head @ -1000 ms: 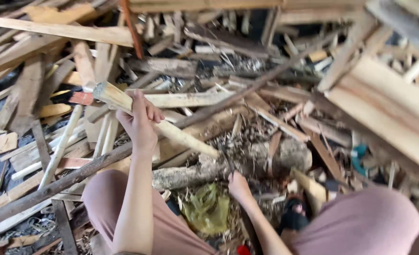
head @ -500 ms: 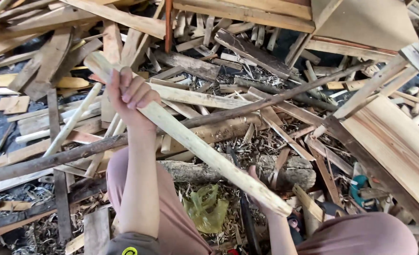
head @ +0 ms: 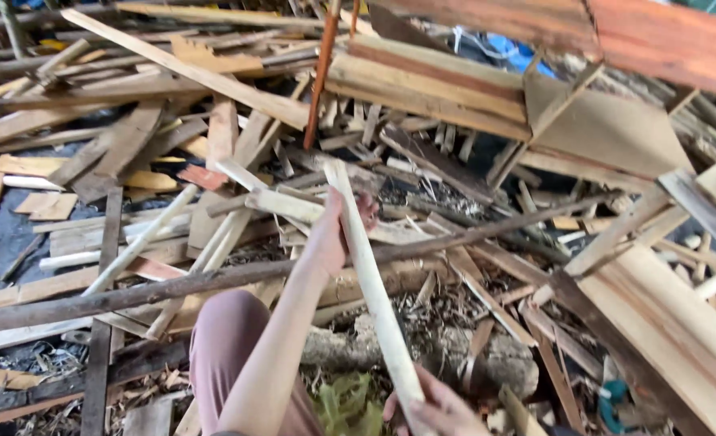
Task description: Carving and shaving a wooden stick using a hand knife
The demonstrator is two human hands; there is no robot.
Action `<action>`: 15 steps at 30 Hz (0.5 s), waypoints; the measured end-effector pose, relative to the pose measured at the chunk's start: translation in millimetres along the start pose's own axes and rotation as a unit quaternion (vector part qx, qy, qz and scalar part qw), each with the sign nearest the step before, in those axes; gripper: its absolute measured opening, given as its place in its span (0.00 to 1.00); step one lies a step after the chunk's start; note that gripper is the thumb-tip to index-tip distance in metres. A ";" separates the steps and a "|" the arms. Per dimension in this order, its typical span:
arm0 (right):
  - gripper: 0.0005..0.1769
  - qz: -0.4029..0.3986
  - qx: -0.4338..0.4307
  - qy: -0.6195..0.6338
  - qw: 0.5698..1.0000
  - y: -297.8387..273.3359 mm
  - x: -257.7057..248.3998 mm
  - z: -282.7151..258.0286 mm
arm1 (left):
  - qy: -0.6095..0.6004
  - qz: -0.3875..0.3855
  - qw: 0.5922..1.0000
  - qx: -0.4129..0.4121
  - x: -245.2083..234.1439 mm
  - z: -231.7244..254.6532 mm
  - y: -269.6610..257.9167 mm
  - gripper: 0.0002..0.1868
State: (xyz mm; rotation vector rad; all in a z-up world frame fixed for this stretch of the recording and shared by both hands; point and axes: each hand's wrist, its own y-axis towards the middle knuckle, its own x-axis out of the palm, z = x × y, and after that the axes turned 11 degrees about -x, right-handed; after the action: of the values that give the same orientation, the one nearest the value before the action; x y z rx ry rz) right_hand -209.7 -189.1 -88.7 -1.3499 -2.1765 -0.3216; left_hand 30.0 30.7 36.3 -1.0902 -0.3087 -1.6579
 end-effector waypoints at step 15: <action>0.30 0.203 -0.024 -0.246 0.947 35.7 -9.4 60.9 | 0.046 -0.033 0.998 -0.032 -1.1 -5.6 2.9 0.25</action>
State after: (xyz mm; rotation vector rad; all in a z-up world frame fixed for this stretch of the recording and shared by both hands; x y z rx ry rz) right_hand -195.0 -150.8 -146.9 -2.0305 -2.1923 0.1409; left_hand 29.7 26.4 31.5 -1.0573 -0.2363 -1.7821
